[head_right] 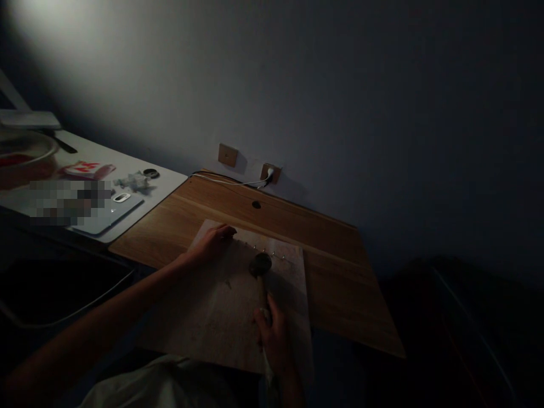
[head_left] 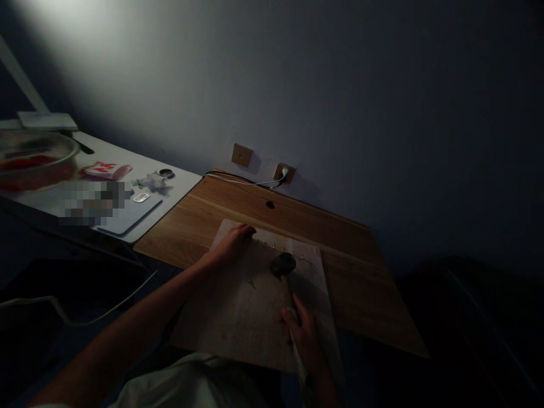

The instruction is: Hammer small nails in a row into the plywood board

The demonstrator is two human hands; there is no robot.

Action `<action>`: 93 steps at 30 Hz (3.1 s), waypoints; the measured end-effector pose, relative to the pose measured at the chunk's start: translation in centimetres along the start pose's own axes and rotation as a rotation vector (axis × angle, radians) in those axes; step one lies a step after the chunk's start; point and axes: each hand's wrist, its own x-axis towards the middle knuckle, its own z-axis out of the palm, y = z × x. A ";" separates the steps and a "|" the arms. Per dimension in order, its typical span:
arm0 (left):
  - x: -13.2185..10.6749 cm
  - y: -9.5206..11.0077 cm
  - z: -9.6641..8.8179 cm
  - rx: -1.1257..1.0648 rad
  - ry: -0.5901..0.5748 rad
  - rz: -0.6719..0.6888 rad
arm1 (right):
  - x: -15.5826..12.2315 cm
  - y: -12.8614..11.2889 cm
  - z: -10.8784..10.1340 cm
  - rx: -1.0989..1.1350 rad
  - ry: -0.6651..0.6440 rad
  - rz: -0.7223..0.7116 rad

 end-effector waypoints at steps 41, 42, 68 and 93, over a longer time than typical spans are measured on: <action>0.0 -1.3 0.1 -0.024 0.027 -0.064 | 5.3 -6.0 7.8 0.036 -0.137 -0.222; 0.0 -1.3 0.1 -0.011 0.035 -0.062 | 5.3 -6.1 7.8 0.038 -0.139 -0.216; -3.4 1.7 -2.3 0.144 -0.032 0.203 | 1.1 -2.4 3.0 -0.060 -0.084 -0.073; -3.5 0.6 -4.4 0.171 -0.130 0.109 | 0.7 0.7 2.2 -0.021 -0.035 -0.028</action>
